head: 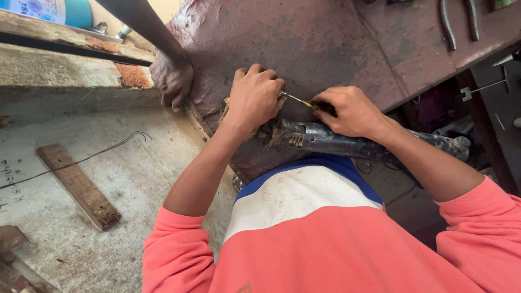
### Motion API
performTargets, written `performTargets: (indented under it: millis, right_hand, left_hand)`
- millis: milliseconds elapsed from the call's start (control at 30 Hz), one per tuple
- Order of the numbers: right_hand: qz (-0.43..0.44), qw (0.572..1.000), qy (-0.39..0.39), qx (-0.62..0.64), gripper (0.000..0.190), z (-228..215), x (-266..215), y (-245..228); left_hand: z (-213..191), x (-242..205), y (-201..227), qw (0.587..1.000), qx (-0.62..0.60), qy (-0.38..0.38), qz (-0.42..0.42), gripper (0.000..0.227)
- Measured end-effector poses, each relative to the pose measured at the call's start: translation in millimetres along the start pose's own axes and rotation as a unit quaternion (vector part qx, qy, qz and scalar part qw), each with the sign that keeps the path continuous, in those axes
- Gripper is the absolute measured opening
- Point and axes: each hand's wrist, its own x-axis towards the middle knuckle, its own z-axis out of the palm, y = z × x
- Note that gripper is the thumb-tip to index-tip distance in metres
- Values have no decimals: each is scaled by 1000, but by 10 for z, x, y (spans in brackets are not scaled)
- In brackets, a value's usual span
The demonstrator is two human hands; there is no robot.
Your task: The person uses a screwdriver to remove screws from a circular metal component and a motor housing. They separate the parts, wipe the motor housing with a cloth, and continue to unscrew and manipulate the components on a workbench.
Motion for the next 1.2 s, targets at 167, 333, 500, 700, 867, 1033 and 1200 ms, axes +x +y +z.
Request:
performTargets:
  millis: [167,333,500,700,867,1033,1200]
  right_hand:
    - [4,1000,6,14,27,15,-5,4]
    - [4,1000,7,12,26,10,-11,7]
    - [2,1000,8,10,26,13,-30,28]
    - [-23,999,40,-4,26,55,-17,64]
    - [-19,999,45,9,25,80,-21,50]
    - [-11,996,85,36,22,97,-35,26]
    - [6,996,70,60,21,187,-28,28]
  left_hand:
    - [-5,2,23,1000,15,-10,-5,19]
    - [-4,-1,20,1000,14,-10,-8,20]
    - [4,4,15,1000,7,-9,-9,19]
    - [3,-27,18,1000,9,10,0,19]
    - [-17,-28,32,1000,14,15,0,21]
    - [-61,-9,67,1000,0,-8,-15,32]
    - [-91,11,96,999,-21,21,-12,42]
